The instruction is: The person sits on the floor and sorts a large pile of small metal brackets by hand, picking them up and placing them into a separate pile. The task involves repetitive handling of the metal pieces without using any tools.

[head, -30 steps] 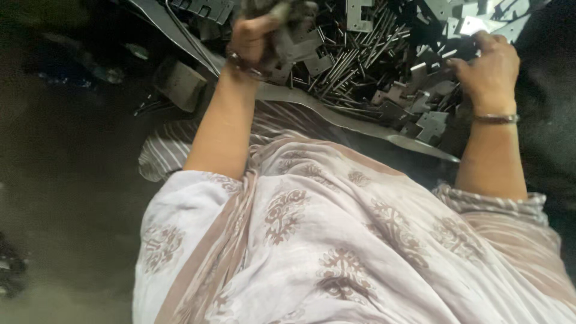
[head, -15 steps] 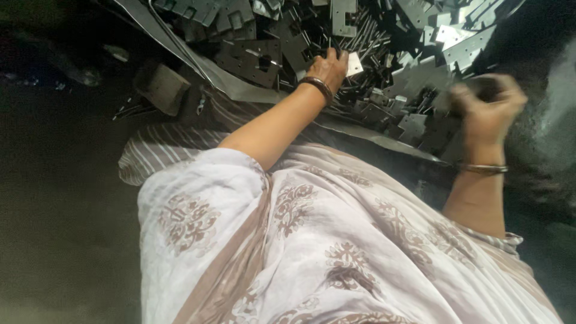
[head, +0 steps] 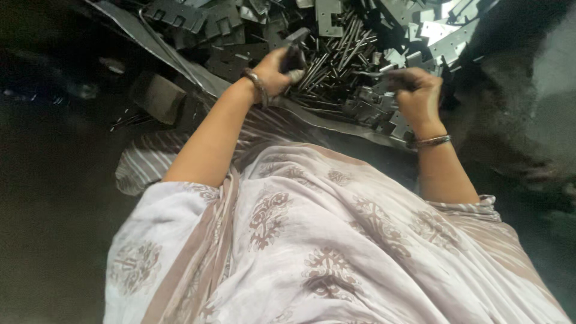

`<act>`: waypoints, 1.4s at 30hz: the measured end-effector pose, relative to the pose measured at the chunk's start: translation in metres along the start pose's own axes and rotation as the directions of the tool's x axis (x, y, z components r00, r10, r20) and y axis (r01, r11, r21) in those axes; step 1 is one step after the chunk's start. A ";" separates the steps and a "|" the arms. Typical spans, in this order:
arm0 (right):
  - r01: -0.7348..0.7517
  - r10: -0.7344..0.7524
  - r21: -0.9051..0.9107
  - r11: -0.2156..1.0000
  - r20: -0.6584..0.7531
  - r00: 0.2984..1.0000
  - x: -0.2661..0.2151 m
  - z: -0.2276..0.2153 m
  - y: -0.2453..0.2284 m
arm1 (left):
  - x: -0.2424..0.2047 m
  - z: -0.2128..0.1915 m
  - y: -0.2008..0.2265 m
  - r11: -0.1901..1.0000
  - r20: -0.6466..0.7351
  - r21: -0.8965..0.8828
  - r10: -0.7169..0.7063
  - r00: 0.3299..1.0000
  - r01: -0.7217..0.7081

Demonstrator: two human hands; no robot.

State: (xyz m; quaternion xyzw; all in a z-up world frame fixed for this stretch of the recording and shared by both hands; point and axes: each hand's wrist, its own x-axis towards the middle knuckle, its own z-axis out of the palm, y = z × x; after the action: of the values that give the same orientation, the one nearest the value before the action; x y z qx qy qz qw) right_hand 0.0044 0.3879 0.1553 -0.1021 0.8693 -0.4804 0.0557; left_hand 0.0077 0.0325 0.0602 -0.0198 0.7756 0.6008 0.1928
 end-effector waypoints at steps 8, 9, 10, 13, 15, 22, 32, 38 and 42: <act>-0.038 0.539 0.968 0.249 -0.106 0.836 0.032 -0.041 -0.034 | -0.017 0.019 -0.005 0.392 0.134 -0.917 0.119 0.984 0.077; -0.143 0.480 0.890 0.433 -0.093 0.872 0.033 -0.035 -0.042 | -0.016 0.033 0.002 0.219 0.261 -0.947 0.090 0.961 0.237; -0.222 0.424 0.768 0.601 -0.071 0.903 0.030 -0.021 -0.051 | -0.013 0.049 0.008 0.124 0.249 -0.963 0.057 0.967 0.240; 0.077 -0.075 -0.013 0.997 0.148 0.986 0.013 0.017 -0.076 | 0.002 0.096 0.009 -0.110 0.183 -0.972 0.202 0.962 0.208; 0.078 0.053 -0.505 0.860 0.239 0.970 0.003 0.056 -0.084 | 0.012 0.127 -0.001 -0.242 0.095 -0.961 0.154 0.984 0.131; -0.320 0.237 0.195 0.927 0.356 0.904 -0.007 0.054 -0.074 | 0.005 0.124 0.015 0.565 0.043 -0.819 -0.116 0.992 0.102; -0.274 -0.042 -0.511 0.815 -0.524 0.851 -0.022 -0.220 0.135 | -0.008 -0.048 -0.043 0.270 0.133 0.928 0.402 0.906 -0.256; -0.364 -0.156 -0.899 0.245 -0.407 0.900 -0.033 -0.214 0.143 | -0.015 -0.046 -0.015 0.180 0.172 0.960 0.234 0.957 -0.217; 0.133 -0.209 -0.847 0.514 0.027 0.978 -0.008 -0.095 0.077 | -0.025 -0.044 0.011 0.331 0.188 0.904 0.262 0.947 -0.271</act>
State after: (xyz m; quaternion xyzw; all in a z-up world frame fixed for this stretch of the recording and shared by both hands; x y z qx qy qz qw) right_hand -0.0158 0.5078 0.1403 -0.1822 0.9798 -0.0074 -0.0821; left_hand 0.0155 -0.0110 0.0873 0.2199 0.9684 0.0916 0.0733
